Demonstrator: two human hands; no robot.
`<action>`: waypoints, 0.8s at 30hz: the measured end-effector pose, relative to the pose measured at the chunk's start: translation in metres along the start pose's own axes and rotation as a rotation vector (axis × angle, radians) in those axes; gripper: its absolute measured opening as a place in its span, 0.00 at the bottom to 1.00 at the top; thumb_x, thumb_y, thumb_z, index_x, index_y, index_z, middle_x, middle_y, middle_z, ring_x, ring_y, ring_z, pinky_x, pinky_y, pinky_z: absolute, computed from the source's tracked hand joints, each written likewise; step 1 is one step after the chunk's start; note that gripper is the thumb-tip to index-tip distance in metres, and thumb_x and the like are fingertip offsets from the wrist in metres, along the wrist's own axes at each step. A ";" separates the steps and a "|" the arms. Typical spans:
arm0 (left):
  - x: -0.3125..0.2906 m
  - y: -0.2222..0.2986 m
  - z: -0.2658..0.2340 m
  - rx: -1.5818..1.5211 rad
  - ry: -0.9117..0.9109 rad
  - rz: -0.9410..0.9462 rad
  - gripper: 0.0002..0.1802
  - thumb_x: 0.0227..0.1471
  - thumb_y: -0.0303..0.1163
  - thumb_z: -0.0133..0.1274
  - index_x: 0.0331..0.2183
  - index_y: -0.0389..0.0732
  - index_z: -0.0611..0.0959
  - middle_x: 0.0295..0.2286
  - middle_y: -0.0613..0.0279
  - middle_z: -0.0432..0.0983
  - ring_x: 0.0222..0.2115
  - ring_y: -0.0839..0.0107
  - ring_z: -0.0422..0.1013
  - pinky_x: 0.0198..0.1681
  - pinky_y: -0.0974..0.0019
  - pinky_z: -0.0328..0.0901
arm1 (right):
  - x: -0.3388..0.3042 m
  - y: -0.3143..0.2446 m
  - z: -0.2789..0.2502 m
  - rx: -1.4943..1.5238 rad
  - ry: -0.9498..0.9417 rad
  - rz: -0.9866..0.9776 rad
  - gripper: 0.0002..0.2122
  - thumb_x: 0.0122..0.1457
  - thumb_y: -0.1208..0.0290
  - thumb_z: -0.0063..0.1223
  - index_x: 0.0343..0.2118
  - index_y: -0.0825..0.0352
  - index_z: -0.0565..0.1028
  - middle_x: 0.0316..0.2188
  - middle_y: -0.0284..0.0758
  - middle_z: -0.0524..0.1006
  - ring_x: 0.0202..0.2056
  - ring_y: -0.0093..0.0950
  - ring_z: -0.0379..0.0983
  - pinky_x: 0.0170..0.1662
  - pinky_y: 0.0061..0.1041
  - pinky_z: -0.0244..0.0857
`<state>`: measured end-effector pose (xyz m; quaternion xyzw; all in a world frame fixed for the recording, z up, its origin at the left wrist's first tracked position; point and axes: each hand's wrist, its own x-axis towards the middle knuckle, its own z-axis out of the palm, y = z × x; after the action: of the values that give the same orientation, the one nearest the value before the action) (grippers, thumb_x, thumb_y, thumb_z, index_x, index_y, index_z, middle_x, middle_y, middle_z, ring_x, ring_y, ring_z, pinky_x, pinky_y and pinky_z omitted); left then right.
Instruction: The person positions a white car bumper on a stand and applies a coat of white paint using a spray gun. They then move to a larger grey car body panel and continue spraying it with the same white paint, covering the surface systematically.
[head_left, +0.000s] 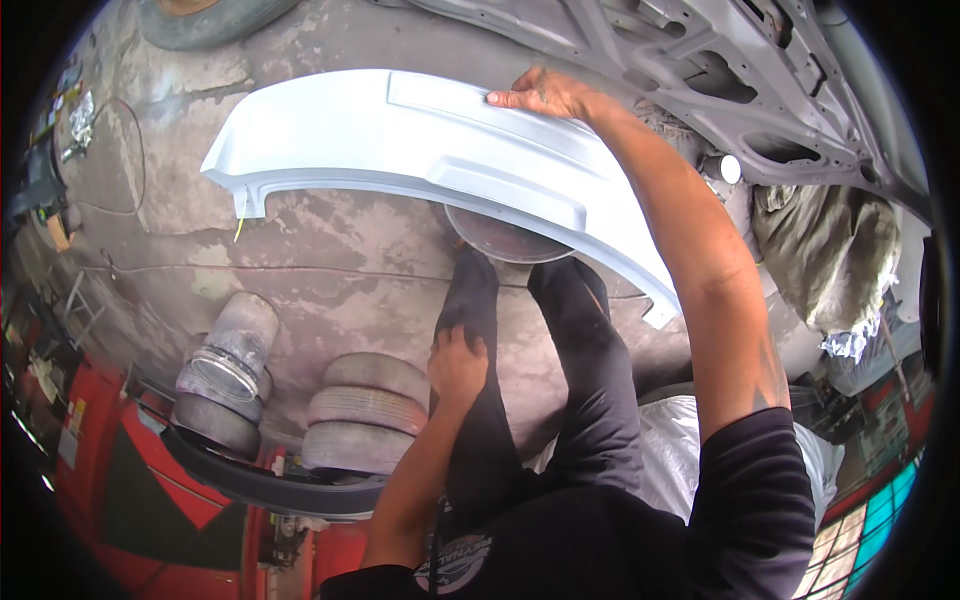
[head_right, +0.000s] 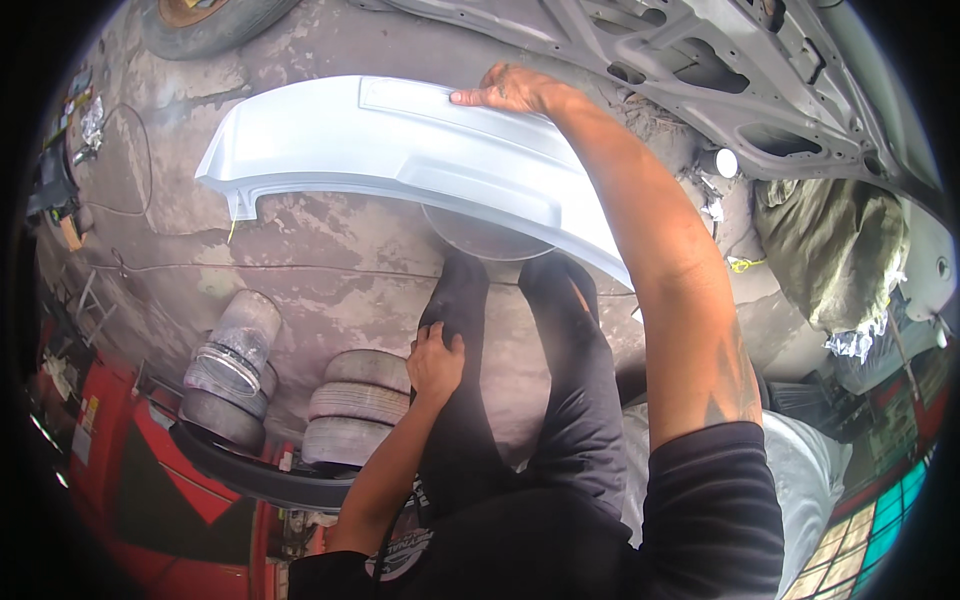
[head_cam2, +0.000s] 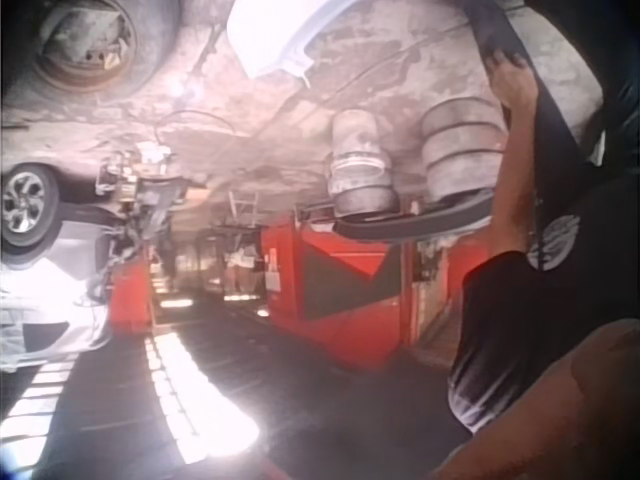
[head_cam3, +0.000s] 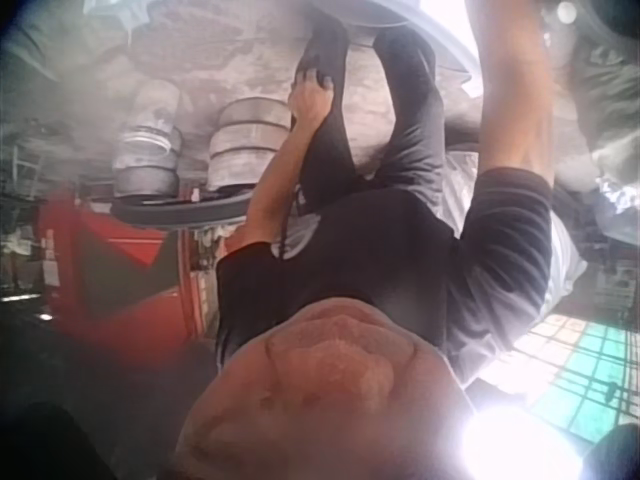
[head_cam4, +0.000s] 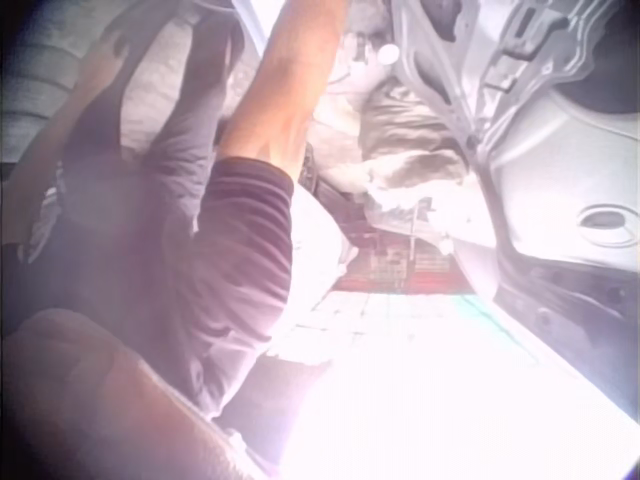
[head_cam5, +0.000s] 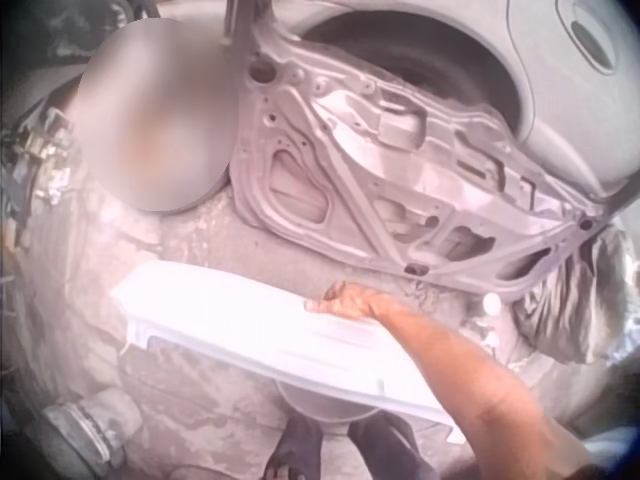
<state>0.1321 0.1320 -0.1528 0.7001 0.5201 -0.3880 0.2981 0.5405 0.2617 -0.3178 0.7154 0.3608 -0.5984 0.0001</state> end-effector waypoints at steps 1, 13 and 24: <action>0.000 0.001 -0.001 -0.003 -0.008 -0.005 0.25 0.55 0.44 0.56 0.50 0.41 0.80 0.45 0.52 0.76 0.46 0.51 0.74 0.48 0.51 0.70 | 0.000 0.000 -0.001 -0.010 -0.006 -0.004 0.53 0.44 0.17 0.45 0.55 0.69 0.76 0.60 0.52 0.69 0.65 0.51 0.60 0.65 0.52 0.57; 0.000 0.004 -0.002 -0.008 -0.023 -0.024 0.25 0.55 0.44 0.57 0.50 0.40 0.80 0.47 0.52 0.76 0.47 0.50 0.74 0.51 0.52 0.69 | -0.021 -0.006 -0.013 -0.056 -0.142 -0.112 0.39 0.41 0.50 0.64 0.58 0.66 0.73 0.58 0.47 0.73 0.58 0.45 0.69 0.59 0.43 0.64; -0.003 0.005 -0.005 0.003 -0.051 -0.042 0.26 0.55 0.45 0.57 0.51 0.41 0.80 0.48 0.53 0.76 0.49 0.52 0.73 0.51 0.53 0.69 | -0.043 -0.010 -0.012 -0.057 -0.145 -0.100 0.42 0.36 0.63 0.59 0.63 0.62 0.69 0.59 0.45 0.73 0.60 0.43 0.67 0.61 0.42 0.63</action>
<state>0.1376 0.1337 -0.1474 0.6792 0.5266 -0.4127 0.3019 0.5450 0.2523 -0.2732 0.6511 0.4121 -0.6371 0.0166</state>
